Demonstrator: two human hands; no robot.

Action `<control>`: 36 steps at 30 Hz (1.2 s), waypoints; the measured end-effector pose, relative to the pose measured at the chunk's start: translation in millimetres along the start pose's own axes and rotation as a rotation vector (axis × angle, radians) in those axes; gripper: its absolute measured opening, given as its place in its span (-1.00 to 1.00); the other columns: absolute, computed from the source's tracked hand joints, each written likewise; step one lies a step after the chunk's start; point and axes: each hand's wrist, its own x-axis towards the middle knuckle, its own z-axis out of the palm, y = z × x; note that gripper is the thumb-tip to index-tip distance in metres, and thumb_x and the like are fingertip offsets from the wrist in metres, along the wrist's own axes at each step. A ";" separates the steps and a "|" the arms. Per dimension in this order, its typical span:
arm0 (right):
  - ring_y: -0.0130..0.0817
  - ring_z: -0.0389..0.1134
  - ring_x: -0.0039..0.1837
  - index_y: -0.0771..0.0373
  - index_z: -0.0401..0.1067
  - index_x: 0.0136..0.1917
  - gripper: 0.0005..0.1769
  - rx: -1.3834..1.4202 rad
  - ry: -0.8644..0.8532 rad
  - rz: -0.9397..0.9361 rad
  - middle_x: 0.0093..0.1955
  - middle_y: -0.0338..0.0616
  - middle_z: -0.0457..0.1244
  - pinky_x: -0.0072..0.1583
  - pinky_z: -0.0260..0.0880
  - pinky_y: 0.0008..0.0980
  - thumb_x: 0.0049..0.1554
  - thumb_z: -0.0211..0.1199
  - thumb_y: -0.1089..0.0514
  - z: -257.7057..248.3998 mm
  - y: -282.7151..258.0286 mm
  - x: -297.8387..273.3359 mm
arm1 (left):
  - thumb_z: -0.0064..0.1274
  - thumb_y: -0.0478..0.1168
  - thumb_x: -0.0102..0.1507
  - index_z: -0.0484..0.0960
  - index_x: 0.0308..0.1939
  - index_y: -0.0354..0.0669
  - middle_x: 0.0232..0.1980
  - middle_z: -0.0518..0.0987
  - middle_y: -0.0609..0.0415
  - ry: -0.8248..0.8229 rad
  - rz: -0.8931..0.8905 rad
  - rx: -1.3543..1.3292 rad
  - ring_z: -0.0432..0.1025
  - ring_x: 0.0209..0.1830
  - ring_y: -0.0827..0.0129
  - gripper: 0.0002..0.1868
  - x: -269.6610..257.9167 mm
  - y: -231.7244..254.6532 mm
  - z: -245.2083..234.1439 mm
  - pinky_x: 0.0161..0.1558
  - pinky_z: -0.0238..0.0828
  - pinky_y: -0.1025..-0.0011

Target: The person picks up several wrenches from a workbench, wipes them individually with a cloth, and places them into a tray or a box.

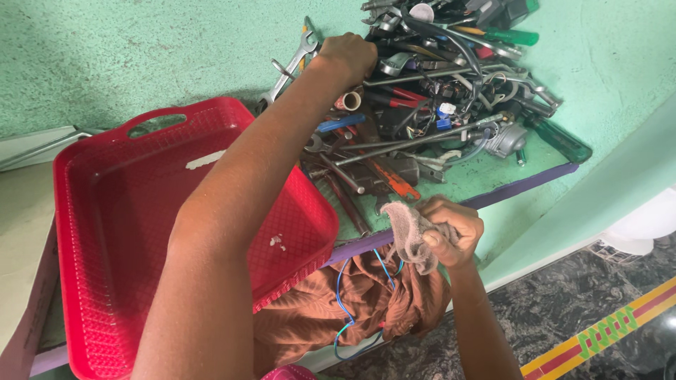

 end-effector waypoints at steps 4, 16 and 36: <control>-0.27 0.33 -0.18 0.44 0.36 -0.29 -0.46 0.010 -0.009 0.004 -0.27 -0.06 0.28 0.01 0.41 -0.27 0.17 0.37 -0.10 -0.2 -0.4 -1.2 | 0.24 -0.15 0.22 0.76 -0.13 0.02 0.04 0.65 -0.05 0.034 0.027 0.044 0.47 0.20 0.09 -0.84 3.4 -1.1 5.6 0.09 0.48 0.14; -0.27 0.32 -0.17 0.44 0.37 -0.27 -0.47 -0.008 -0.006 0.021 -0.24 -0.03 0.29 0.00 0.39 -0.28 0.17 0.38 -0.10 -1.5 2.4 -2.0 | 0.48 0.18 -0.05 0.77 -0.18 -0.02 0.01 0.66 0.06 0.059 0.083 0.146 0.38 0.27 0.19 -0.48 -3.8 -1.7 0.4 0.15 0.31 0.12; -0.28 0.32 -0.18 0.44 0.37 -0.28 -0.44 -0.029 -0.009 -0.001 -0.26 -0.04 0.29 -0.01 0.37 -0.28 0.17 0.38 -0.13 -1.2 2.3 -0.5 | 0.15 0.28 0.25 0.75 -0.12 -0.13 -0.01 0.67 0.01 0.010 0.173 0.293 0.36 0.25 0.19 -0.47 -7.3 -2.9 2.5 0.18 0.24 0.12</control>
